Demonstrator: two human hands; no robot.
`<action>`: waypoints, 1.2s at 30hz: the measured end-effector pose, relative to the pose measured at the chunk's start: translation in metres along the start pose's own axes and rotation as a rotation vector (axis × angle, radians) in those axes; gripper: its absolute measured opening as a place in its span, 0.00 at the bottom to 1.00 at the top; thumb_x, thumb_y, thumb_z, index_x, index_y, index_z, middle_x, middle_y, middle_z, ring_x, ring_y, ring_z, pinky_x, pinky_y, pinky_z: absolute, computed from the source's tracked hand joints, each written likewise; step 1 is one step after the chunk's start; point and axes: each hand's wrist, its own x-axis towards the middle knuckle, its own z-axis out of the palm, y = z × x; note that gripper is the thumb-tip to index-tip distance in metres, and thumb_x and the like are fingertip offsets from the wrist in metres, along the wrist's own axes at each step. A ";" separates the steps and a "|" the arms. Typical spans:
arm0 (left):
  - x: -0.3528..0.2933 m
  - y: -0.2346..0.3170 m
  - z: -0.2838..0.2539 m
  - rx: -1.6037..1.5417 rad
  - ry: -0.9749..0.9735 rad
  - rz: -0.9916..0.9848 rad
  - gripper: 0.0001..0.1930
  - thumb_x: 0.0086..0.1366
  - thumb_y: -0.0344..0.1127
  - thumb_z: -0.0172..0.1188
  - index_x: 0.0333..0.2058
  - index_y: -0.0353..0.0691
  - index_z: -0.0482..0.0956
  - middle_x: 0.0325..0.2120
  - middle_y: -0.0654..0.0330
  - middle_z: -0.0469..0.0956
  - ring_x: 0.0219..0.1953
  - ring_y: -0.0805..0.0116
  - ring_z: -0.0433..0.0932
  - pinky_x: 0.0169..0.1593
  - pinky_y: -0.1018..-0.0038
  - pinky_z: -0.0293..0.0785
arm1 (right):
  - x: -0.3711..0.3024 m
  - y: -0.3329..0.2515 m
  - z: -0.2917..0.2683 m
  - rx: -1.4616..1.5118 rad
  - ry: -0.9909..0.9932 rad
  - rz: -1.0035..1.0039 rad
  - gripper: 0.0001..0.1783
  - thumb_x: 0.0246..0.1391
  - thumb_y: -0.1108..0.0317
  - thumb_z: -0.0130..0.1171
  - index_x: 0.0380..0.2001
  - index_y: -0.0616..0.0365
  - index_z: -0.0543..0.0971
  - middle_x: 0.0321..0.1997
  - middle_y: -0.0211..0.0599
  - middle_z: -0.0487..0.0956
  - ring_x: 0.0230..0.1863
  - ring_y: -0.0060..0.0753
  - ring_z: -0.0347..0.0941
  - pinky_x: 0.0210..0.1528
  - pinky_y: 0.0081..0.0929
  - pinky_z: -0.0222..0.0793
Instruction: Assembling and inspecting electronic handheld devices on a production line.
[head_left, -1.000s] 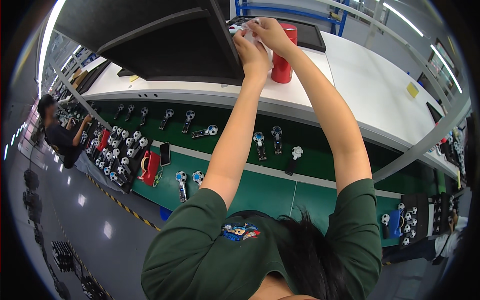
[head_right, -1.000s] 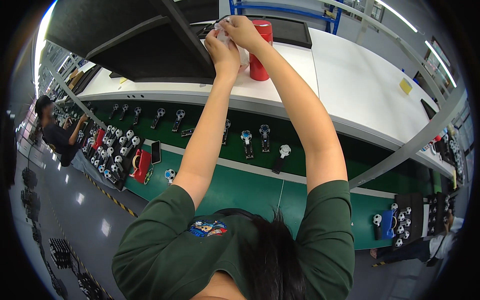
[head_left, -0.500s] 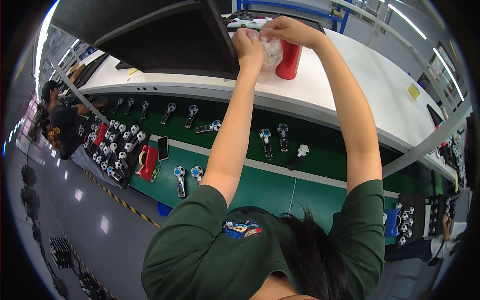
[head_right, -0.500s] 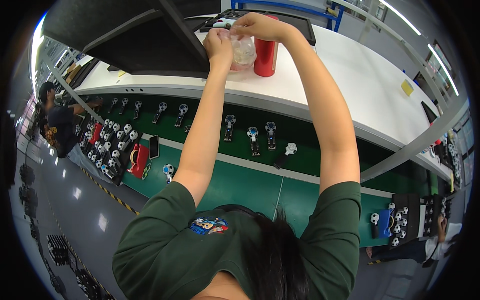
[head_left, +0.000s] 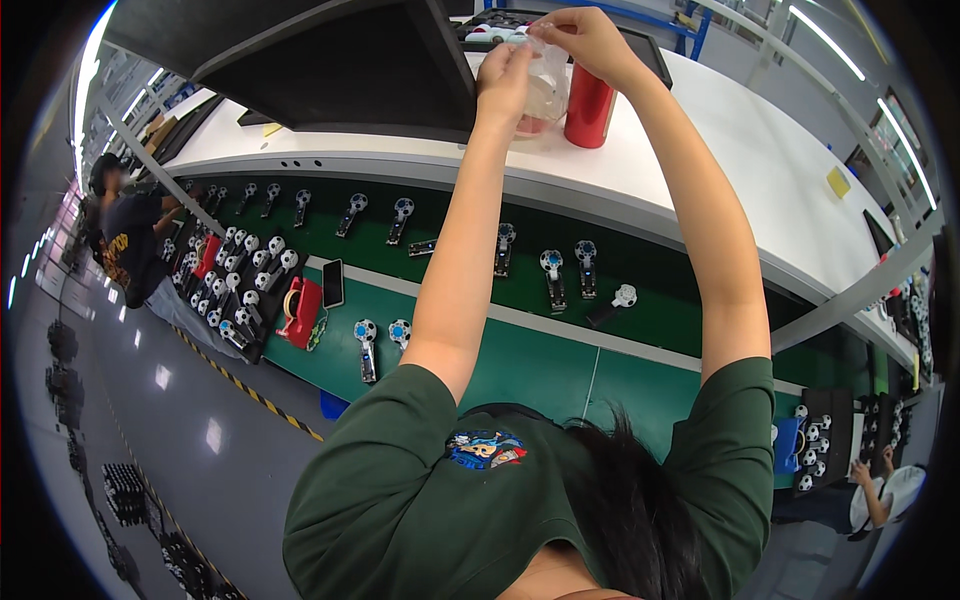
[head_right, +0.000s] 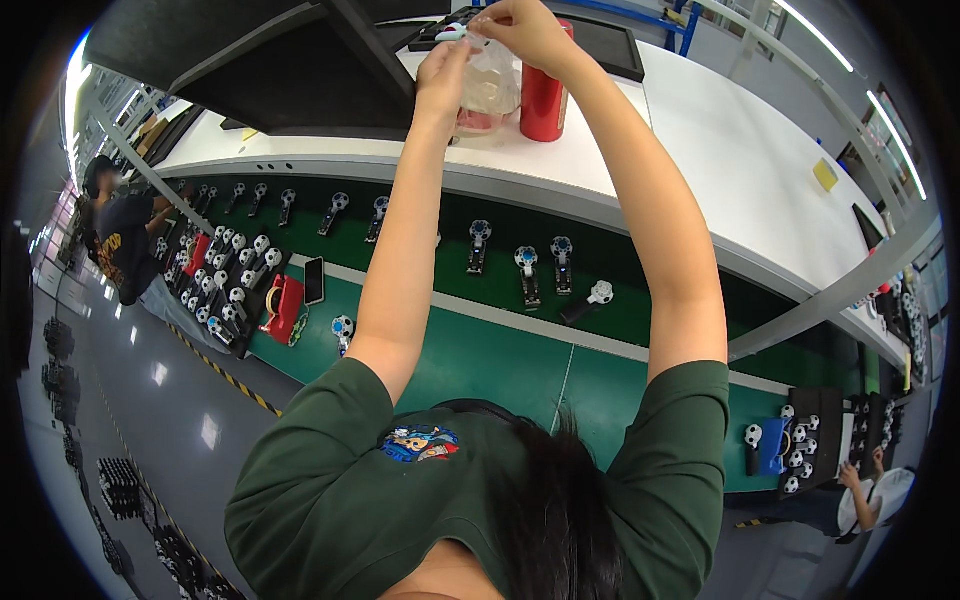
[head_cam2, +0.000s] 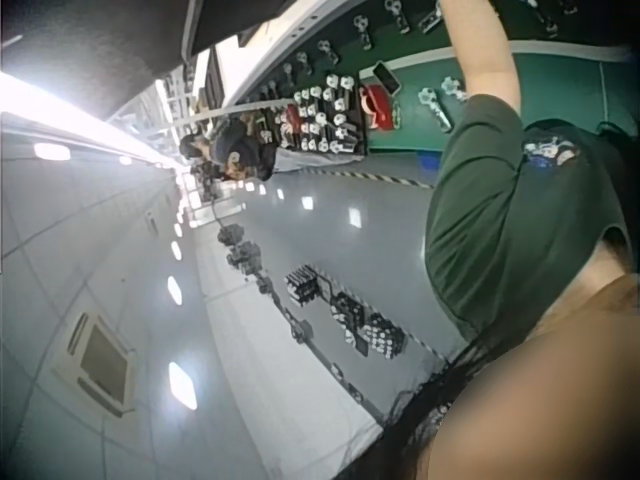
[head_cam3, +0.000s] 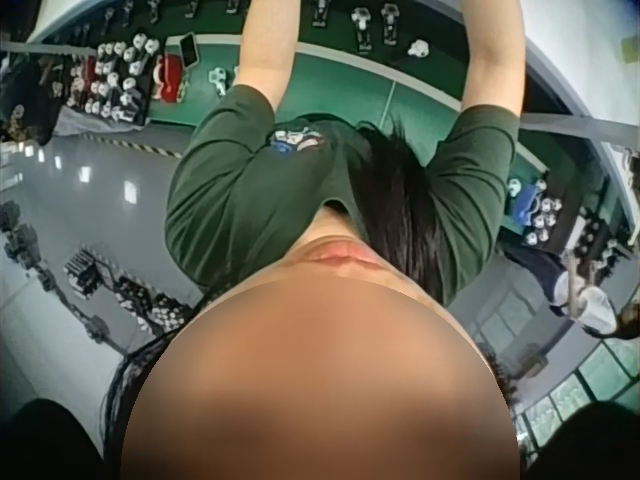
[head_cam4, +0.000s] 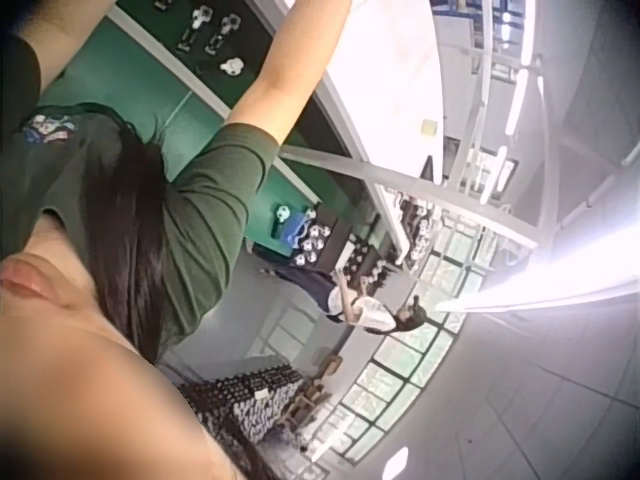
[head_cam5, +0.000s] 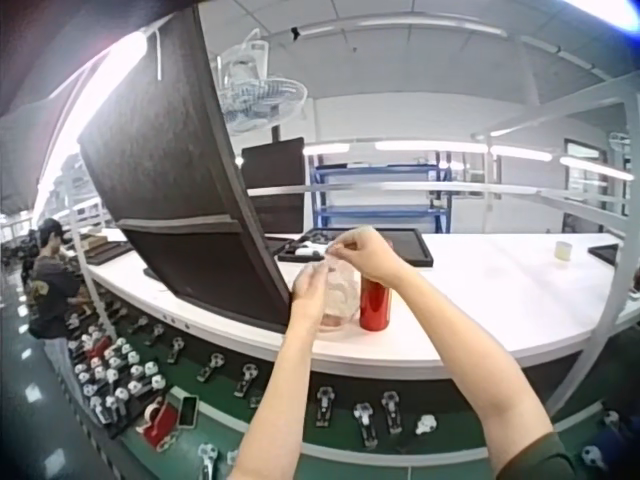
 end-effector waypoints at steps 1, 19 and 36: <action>-0.002 0.001 0.003 -0.128 0.007 -0.003 0.13 0.63 0.37 0.49 0.37 0.33 0.73 0.32 0.56 0.75 0.34 0.68 0.71 0.41 0.78 0.67 | 0.001 0.009 0.002 0.263 0.033 0.021 0.10 0.53 0.66 0.56 0.28 0.62 0.81 0.23 0.28 0.75 0.22 0.19 0.65 0.28 0.16 0.63; 0.016 -0.017 0.003 -0.266 0.218 0.195 0.13 0.67 0.38 0.44 0.35 0.33 0.72 0.26 0.59 0.73 0.28 0.73 0.68 0.35 0.80 0.66 | -0.003 -0.039 -0.004 -0.103 -0.166 -0.150 0.09 0.52 0.66 0.56 0.37 0.55 0.79 0.33 0.35 0.80 0.31 0.26 0.75 0.32 0.23 0.72; 0.028 -0.016 -0.019 -0.484 0.004 -0.032 0.12 0.64 0.35 0.49 0.37 0.31 0.74 0.27 0.60 0.74 0.27 0.75 0.68 0.34 0.82 0.66 | -0.013 -0.010 0.041 -0.811 0.404 -0.480 0.13 0.44 0.71 0.57 0.36 0.47 0.75 0.29 0.26 0.78 0.27 0.27 0.73 0.28 0.21 0.68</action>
